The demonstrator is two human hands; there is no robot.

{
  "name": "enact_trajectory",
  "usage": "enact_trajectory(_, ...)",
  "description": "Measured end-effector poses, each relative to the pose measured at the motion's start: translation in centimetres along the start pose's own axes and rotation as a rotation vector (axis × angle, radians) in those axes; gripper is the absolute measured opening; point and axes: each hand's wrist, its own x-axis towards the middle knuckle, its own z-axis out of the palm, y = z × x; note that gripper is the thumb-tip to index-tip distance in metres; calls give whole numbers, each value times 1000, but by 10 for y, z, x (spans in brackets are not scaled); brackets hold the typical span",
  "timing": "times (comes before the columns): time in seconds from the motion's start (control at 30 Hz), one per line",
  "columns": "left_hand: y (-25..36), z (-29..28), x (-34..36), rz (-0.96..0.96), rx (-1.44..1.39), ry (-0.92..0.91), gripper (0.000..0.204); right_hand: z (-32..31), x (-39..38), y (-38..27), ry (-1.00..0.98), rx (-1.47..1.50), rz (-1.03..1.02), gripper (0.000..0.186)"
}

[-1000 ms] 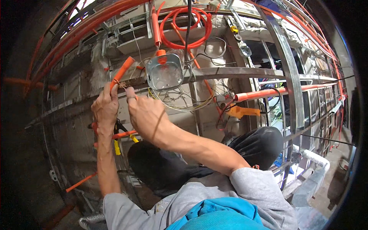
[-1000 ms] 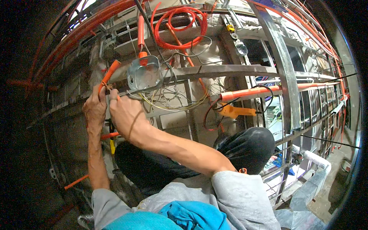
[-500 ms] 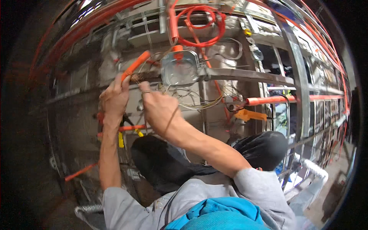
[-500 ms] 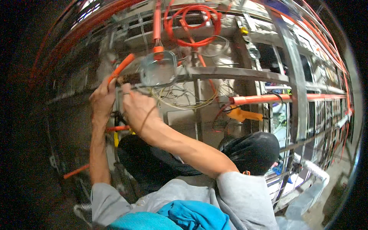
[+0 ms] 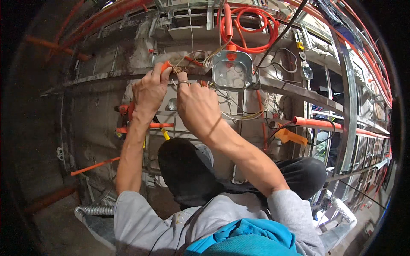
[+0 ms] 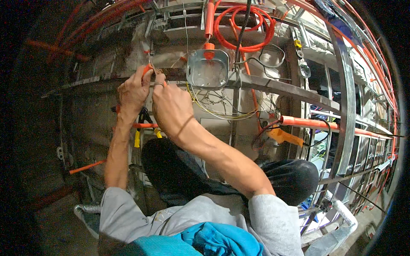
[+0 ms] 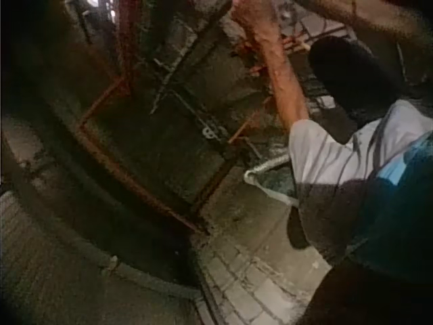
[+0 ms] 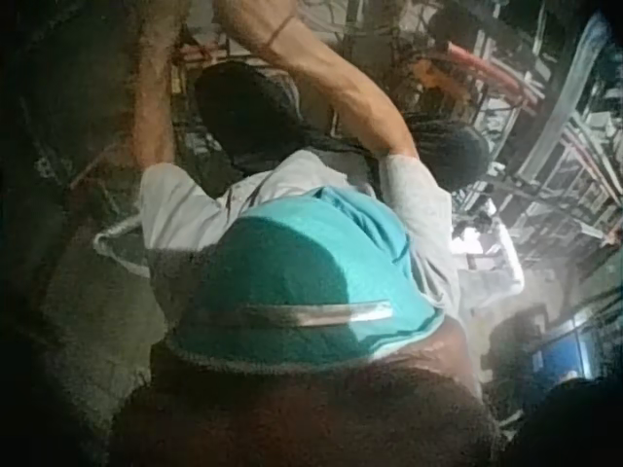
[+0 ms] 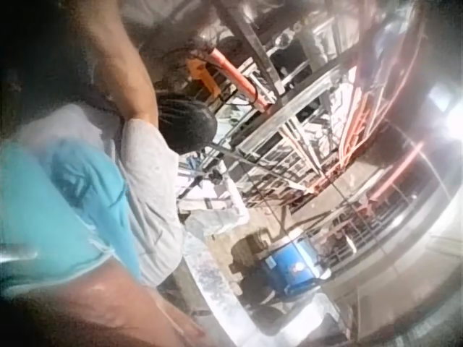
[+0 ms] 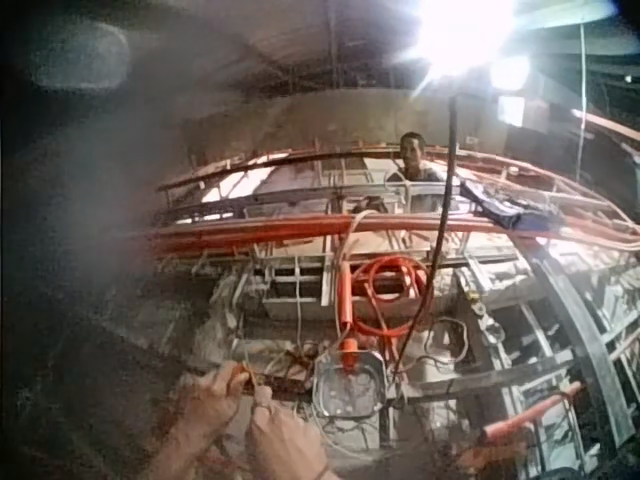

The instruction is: The person unties a wire from an orange conduit, cuts the conduit with a blade, threads electrical wires through the conduit, and inserts the conduit into an electrical junction box.

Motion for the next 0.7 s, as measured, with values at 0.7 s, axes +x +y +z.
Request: enact_trajectory(0.7,-48,-64,-87,-453,-404,70,27,-109,-16,38,-414,45,-455,29)
